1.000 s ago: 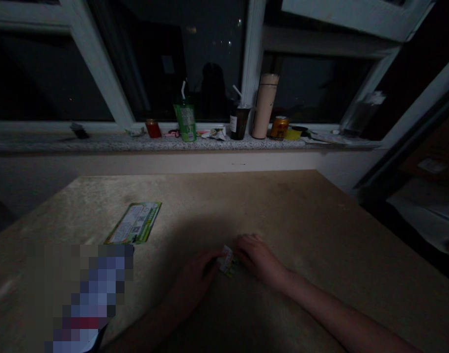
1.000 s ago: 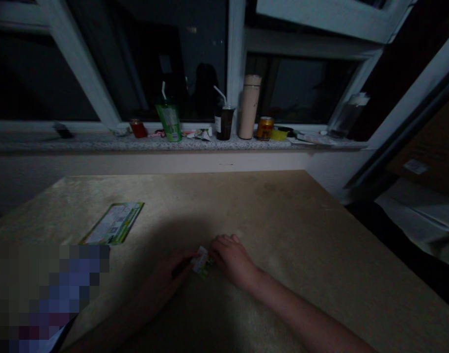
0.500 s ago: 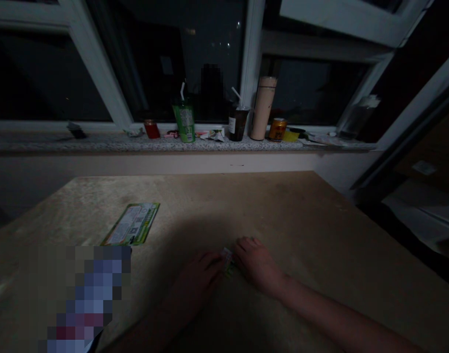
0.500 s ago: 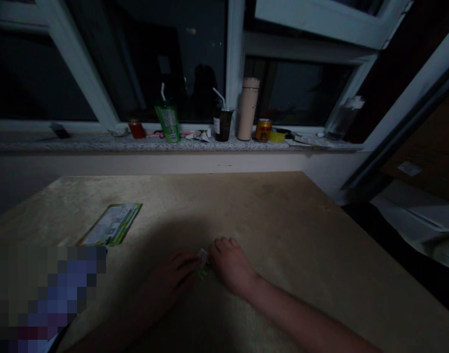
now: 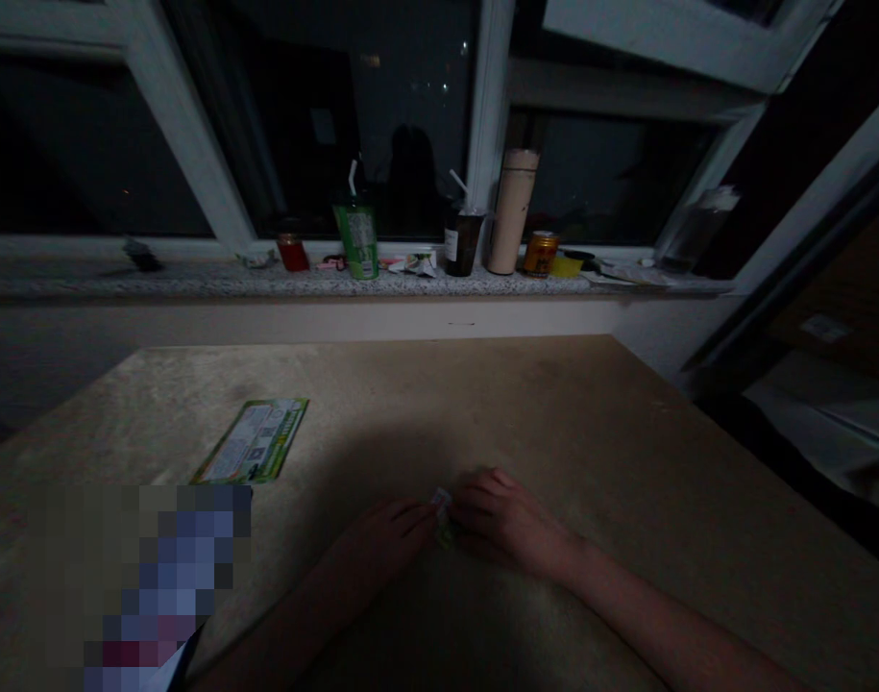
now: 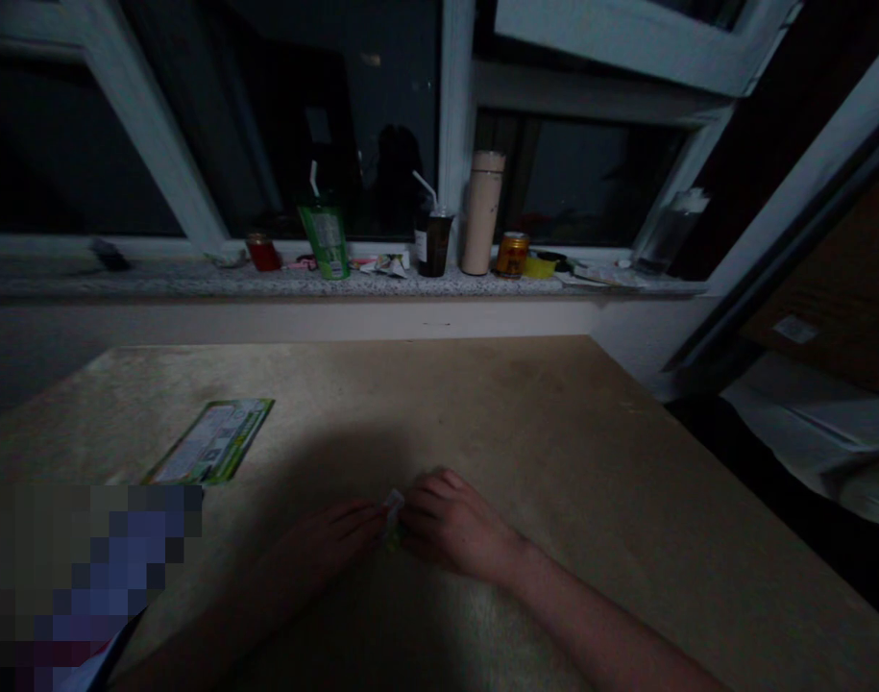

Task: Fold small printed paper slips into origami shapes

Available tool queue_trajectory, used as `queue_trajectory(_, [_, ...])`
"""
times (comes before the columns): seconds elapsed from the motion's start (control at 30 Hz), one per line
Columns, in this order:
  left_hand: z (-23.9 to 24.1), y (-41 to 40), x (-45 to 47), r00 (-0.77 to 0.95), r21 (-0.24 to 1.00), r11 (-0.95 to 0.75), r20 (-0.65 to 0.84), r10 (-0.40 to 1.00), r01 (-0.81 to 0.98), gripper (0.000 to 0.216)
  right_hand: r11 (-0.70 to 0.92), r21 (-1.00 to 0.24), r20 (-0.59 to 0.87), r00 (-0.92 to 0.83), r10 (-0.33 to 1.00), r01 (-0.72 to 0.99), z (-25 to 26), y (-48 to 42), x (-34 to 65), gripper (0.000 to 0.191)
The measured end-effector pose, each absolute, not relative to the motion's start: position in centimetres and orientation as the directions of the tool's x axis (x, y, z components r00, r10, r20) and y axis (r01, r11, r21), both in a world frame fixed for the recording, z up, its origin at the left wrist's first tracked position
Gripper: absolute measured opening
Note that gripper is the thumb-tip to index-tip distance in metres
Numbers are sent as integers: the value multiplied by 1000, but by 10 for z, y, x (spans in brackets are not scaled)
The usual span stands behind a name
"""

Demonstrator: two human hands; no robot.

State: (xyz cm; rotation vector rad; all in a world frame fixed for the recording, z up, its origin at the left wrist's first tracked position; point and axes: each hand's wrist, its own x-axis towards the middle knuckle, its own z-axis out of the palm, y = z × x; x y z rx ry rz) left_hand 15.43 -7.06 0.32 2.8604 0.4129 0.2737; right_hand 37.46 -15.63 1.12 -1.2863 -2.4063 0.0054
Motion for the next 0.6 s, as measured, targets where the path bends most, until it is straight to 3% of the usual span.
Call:
queue_trajectory(0.3, [16,-73,157,915,352,-886,155,373,302,28,648,36,326,-621,712,761,5,-153,373,19])
queue_trajectory(0.6, [8,-70,161,853,502,-788,171,494,356,23,590,-78,400,-517,757,803,3,-150,372,18])
